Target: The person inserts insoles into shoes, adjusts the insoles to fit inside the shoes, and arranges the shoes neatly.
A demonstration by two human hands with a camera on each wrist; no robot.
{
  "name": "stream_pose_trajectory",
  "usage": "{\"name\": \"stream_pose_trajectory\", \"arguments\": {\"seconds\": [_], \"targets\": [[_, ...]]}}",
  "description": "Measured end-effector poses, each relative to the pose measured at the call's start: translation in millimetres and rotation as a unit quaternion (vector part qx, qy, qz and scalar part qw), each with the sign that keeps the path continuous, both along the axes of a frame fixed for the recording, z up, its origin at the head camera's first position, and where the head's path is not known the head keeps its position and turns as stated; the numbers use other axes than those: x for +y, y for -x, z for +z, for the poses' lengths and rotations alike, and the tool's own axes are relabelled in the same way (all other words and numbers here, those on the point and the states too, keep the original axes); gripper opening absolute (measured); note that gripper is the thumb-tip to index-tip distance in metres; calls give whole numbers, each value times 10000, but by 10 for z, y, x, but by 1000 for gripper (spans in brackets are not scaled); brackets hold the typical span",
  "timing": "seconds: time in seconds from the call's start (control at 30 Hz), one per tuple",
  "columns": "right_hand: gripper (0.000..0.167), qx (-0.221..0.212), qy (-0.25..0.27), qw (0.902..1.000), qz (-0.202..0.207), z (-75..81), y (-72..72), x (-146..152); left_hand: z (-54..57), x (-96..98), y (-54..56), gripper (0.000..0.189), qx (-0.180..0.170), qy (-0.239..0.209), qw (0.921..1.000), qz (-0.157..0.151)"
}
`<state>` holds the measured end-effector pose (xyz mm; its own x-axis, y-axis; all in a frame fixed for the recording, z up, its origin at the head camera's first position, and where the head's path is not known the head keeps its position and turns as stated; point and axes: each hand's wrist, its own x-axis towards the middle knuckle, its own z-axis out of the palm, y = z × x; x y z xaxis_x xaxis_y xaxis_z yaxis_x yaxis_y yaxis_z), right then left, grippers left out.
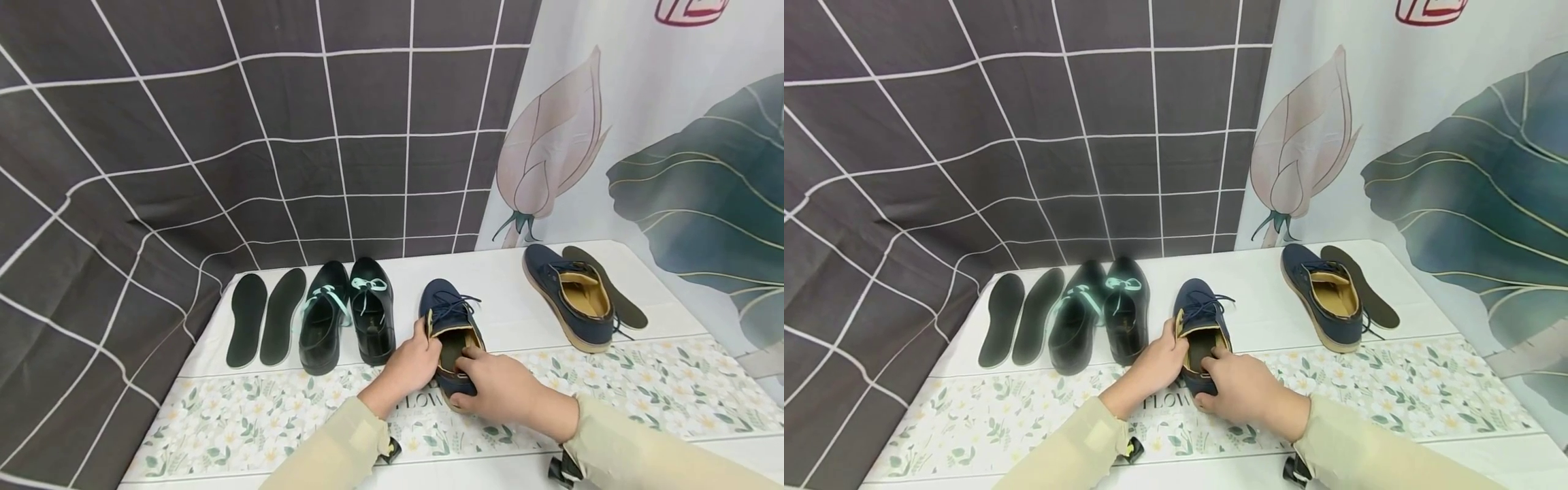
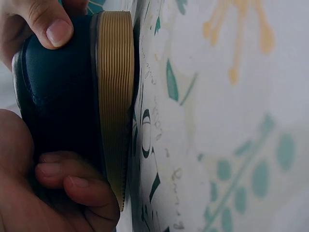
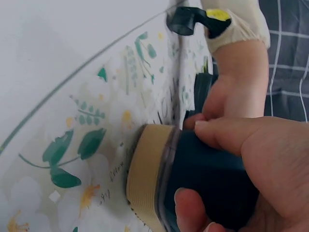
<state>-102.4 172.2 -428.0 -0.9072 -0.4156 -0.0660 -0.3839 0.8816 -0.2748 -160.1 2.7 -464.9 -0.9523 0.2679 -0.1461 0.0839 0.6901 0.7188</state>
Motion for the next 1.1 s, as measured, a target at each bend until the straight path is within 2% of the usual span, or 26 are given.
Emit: {"name": "stream_pose_trajectory", "arguments": {"seconds": [0.23, 0.43, 0.53, 0.6, 0.63, 0.7, 0.77, 0.83, 0.93, 1.0, 1.1], "targets": [[37, 134, 57, 9999, 72, -16, -54, -15, -32, -35, -23, 68, -367, -385, 9986, -66], [35, 364, 161, 9992, 87, -51, -82, -3, -32, -69, -40, 81, -724, -929, 9929, -142], [34, 427, 305, 9986, 75, -65, -98, 17, -19, -78, -53, 77, -958, -1459, 9845, -174], [31, 510, 452, 9976, 135, -70, -115, 38, -7, -79, -67, 73, -1164, -1946, 9739, -109], [29, 568, 554, 9967, 172, -84, -120, 55, -5, -73, -75, 71, -1340, -2286, 9643, -27], [25, 728, 743, 9942, 262, -114, -129, 91, -10, -65, -88, 69, -1732, -2980, 9384, 236], [23, 900, 899, 9913, 339, -149, -137, 131, -17, -61, -104, 69, -2166, -3680, 9023, 594], [22, 1051, 1037, 9883, 391, -183, -136, 168, -33, -61, -115, 70, -2573, -4328, 8591, 914], [21, 1198, 1157, 9852, 412, -189, -144, 222, -52, -58, -127, 75, -2947, -4933, 8106, 1126], [20, 1251, 1234, 9835, 430, -177, -140, 265, -59, -54, -127, 76, -3089, -5222, 7869, 1125], [19, 1425, 1261, 9806, 469, -153, -118, 346, -62, -50, -111, 76, -3205, -5548, 7609, 1026]]}}
